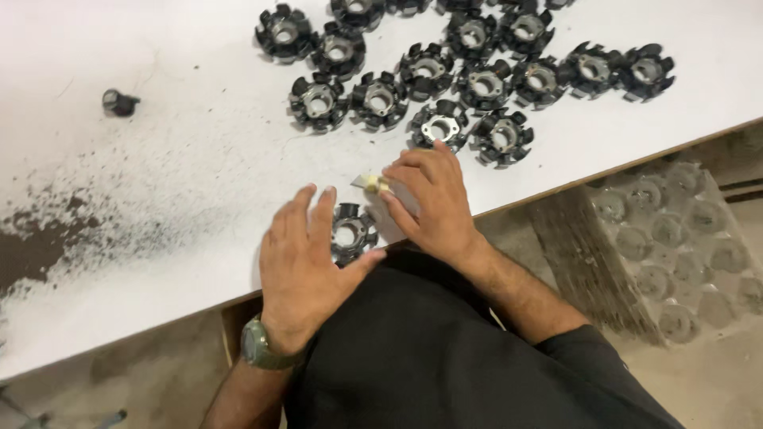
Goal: The person sits at a workbench fitting small black plastic wheel-like parts together by hand, using a small utility blade to trim or press the pieces, and places each finished assembly onto a growing pile on the table. They repeatedly pick up new parts from the table and set completed assemblies aside.
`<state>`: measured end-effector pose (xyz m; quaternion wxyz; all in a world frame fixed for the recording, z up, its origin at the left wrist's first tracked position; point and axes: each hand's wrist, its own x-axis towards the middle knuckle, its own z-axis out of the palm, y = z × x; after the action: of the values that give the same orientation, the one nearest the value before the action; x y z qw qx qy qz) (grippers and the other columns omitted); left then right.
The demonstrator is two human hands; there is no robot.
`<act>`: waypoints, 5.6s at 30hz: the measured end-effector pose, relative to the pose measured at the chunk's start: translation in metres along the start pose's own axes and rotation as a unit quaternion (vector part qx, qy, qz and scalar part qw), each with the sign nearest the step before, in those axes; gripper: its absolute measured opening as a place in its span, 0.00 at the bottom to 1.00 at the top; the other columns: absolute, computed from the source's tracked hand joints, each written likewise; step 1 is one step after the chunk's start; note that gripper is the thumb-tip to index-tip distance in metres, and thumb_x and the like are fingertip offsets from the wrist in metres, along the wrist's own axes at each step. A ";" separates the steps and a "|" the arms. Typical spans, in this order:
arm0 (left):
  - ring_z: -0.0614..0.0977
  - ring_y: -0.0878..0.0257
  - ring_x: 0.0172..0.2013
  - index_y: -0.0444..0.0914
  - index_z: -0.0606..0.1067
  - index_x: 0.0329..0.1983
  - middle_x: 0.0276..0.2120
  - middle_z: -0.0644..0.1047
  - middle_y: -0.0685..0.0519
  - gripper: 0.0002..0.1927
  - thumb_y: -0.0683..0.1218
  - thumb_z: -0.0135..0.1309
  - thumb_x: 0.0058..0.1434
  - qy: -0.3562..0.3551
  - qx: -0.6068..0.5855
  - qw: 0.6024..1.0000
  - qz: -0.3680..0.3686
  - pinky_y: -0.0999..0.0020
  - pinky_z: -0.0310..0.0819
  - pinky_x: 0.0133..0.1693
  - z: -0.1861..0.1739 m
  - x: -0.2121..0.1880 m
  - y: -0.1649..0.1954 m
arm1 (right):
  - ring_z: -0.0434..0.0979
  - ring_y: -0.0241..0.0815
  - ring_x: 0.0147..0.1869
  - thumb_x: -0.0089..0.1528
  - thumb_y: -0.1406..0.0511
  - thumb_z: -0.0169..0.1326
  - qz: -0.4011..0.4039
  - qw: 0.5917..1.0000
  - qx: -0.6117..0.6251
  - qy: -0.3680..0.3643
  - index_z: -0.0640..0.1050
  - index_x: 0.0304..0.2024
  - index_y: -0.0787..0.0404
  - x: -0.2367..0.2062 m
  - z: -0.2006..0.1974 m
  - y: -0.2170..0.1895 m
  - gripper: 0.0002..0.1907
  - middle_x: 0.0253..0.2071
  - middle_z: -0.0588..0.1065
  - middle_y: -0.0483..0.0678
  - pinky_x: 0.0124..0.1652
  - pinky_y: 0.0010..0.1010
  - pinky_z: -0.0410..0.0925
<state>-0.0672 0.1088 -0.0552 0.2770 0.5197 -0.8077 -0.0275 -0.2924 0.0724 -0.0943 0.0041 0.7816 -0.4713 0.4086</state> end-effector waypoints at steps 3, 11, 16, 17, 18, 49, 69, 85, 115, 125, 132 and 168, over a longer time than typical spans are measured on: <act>0.74 0.44 0.51 0.33 0.69 0.63 0.53 0.73 0.39 0.49 0.62 0.71 0.42 -0.099 0.005 0.995 -0.011 0.48 0.71 0.47 0.006 0.012 0.012 | 0.70 0.51 0.64 0.63 0.63 0.67 0.043 0.995 -0.055 0.068 0.77 0.49 0.59 -0.005 -0.026 0.020 0.16 0.55 0.71 0.51 0.71 0.56 0.56; 0.75 0.45 0.50 0.31 0.69 0.63 0.52 0.74 0.40 0.46 0.61 0.70 0.47 -0.056 -0.048 0.994 0.086 0.51 0.73 0.47 0.014 0.061 0.031 | 0.64 0.66 0.65 0.56 0.57 0.72 0.127 0.976 -0.176 0.010 0.77 0.46 0.63 -0.034 -0.064 0.080 0.24 0.62 0.66 0.65 0.65 0.57 0.55; 0.73 0.47 0.49 0.30 0.67 0.64 0.50 0.73 0.40 0.46 0.61 0.68 0.51 -0.090 -0.036 0.984 0.150 0.51 0.72 0.46 0.061 0.142 0.061 | 0.66 0.63 0.70 0.56 0.59 0.73 0.165 0.983 -0.077 0.006 0.78 0.47 0.60 -0.043 -0.076 0.100 0.23 0.67 0.66 0.62 0.67 0.52 0.61; 0.72 0.48 0.48 0.30 0.66 0.64 0.49 0.72 0.40 0.45 0.61 0.67 0.52 -0.132 -0.023 0.981 0.140 0.51 0.71 0.45 0.070 0.151 0.065 | 0.65 0.63 0.72 0.56 0.59 0.74 0.162 0.984 -0.064 0.020 0.77 0.47 0.61 -0.043 -0.082 0.106 0.24 0.68 0.65 0.62 0.69 0.51 0.61; 0.72 0.48 0.47 0.29 0.65 0.65 0.47 0.72 0.40 0.45 0.61 0.67 0.53 -0.178 -0.012 0.976 0.129 0.50 0.71 0.45 0.077 0.153 0.066 | 0.65 0.62 0.73 0.59 0.59 0.74 0.152 0.985 -0.069 0.036 0.77 0.47 0.61 -0.039 -0.089 0.114 0.23 0.69 0.65 0.61 0.71 0.51 0.61; 0.72 0.44 0.51 0.33 0.64 0.63 0.52 0.70 0.40 0.41 0.46 0.70 0.48 -0.082 -0.158 0.959 0.220 0.52 0.72 0.48 0.122 0.175 0.095 | 0.66 0.58 0.71 0.60 0.60 0.76 0.171 0.947 -0.273 0.000 0.80 0.45 0.68 -0.052 -0.193 0.247 0.23 0.71 0.62 0.60 0.69 0.50 0.64; 0.69 0.41 0.61 0.41 0.65 0.63 0.62 0.66 0.37 0.43 0.63 0.67 0.49 0.003 -0.094 0.956 0.278 0.33 0.56 0.62 0.193 0.265 0.225 | 0.69 0.46 0.65 0.72 0.60 0.56 0.186 0.891 -0.046 0.412 0.72 0.48 0.64 -0.023 -0.253 0.266 0.13 0.57 0.68 0.53 0.67 0.40 0.67; 0.65 0.42 0.63 0.36 0.79 0.37 0.56 0.68 0.40 0.21 0.56 0.70 0.50 0.023 -0.048 0.971 0.231 0.33 0.54 0.62 0.208 0.252 0.110 | 0.74 0.56 0.67 0.64 0.59 0.72 0.201 0.975 -0.093 0.020 0.77 0.46 0.63 0.006 -0.135 0.243 0.19 0.68 0.66 0.61 0.62 0.39 0.71; 0.73 0.36 0.54 0.33 0.74 0.50 0.62 0.62 0.30 0.26 0.52 0.69 0.55 -0.015 -0.043 0.988 0.150 0.44 0.72 0.50 0.166 0.285 0.051 | 0.80 0.52 0.52 0.59 0.60 0.75 0.156 0.985 -0.070 -0.027 0.79 0.48 0.66 0.122 -0.066 0.237 0.23 0.61 0.68 0.57 0.50 0.38 0.75; 0.70 0.40 0.61 0.35 0.75 0.48 0.67 0.60 0.34 0.24 0.51 0.69 0.52 -0.215 -0.156 0.910 0.317 0.49 0.74 0.54 0.164 0.215 0.102 | 0.78 0.60 0.58 0.59 0.56 0.71 0.299 0.922 -0.212 -0.126 0.79 0.52 0.70 -0.028 -0.177 0.201 0.29 0.66 0.64 0.65 0.56 0.44 0.73; 0.68 0.43 0.63 0.39 0.68 0.65 0.71 0.55 0.36 0.36 0.53 0.66 0.55 -0.004 -0.234 0.934 0.270 0.47 0.68 0.57 0.201 0.271 0.168 | 0.65 0.66 0.68 0.59 0.63 0.75 0.095 0.907 -0.389 0.131 0.74 0.55 0.71 -0.022 -0.213 0.242 0.30 0.67 0.53 0.70 0.63 0.52 0.67; 0.75 0.39 0.53 0.31 0.79 0.44 0.63 0.63 0.32 0.27 0.56 0.70 0.53 -0.056 0.036 0.998 0.017 0.48 0.74 0.50 0.048 0.120 -0.087 | 0.61 0.66 0.68 0.51 0.58 0.72 -0.078 0.974 -0.053 -0.205 0.77 0.47 0.62 0.159 0.078 0.092 0.26 0.65 0.62 0.64 0.64 0.59 0.57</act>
<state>-0.0552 -0.0451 -0.0742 0.2131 0.5134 -0.8309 -0.0231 -0.2756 -0.1261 -0.0789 -0.0187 0.8819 -0.4205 0.2126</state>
